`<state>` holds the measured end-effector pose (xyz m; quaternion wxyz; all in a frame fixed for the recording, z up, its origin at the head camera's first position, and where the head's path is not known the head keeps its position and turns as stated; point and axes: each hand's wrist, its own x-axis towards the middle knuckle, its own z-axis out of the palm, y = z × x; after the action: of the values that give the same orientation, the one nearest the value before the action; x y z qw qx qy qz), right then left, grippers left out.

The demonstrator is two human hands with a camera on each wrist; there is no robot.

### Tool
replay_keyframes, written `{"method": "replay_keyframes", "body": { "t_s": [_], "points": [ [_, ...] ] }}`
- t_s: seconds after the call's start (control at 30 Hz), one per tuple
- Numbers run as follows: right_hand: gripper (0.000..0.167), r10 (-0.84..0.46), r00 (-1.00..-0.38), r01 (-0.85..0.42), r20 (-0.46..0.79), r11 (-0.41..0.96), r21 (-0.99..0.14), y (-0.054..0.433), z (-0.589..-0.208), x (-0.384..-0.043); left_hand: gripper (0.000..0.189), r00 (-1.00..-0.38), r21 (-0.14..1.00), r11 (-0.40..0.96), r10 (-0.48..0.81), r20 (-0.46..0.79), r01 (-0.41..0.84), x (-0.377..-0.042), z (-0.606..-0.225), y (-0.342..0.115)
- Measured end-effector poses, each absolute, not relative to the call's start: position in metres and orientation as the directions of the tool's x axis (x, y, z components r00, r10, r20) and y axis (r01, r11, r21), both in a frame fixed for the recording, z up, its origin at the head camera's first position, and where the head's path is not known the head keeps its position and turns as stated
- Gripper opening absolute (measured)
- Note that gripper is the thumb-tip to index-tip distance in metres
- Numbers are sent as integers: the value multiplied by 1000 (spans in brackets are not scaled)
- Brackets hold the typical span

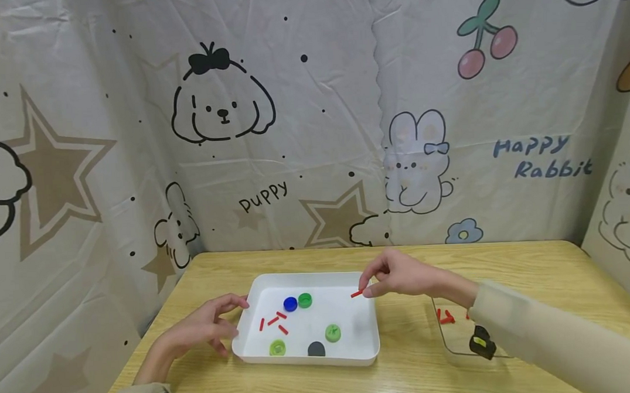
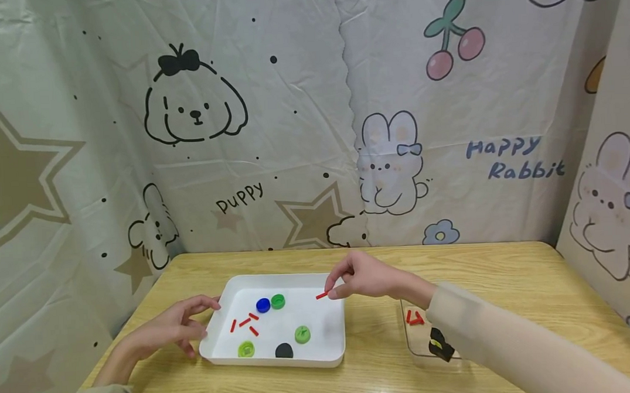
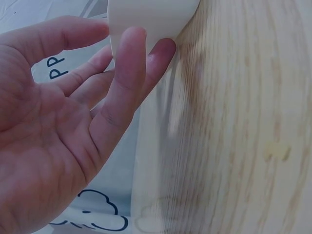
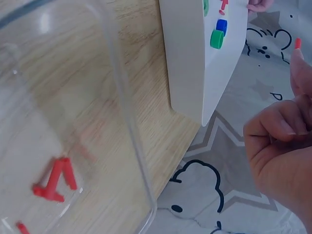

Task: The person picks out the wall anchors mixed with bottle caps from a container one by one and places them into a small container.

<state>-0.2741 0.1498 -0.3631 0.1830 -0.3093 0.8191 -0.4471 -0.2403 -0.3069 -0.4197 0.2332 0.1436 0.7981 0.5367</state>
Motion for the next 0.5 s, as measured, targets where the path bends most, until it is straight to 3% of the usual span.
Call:
{"method": "replay_keyframes", "body": {
  "t_s": [0.5],
  "points": [
    [12,-613,-790,-318,-14,429,-846,197,-359,-256,53,-849,929,370,487,-207,-14,-239,-419,-306]
  ]
}}
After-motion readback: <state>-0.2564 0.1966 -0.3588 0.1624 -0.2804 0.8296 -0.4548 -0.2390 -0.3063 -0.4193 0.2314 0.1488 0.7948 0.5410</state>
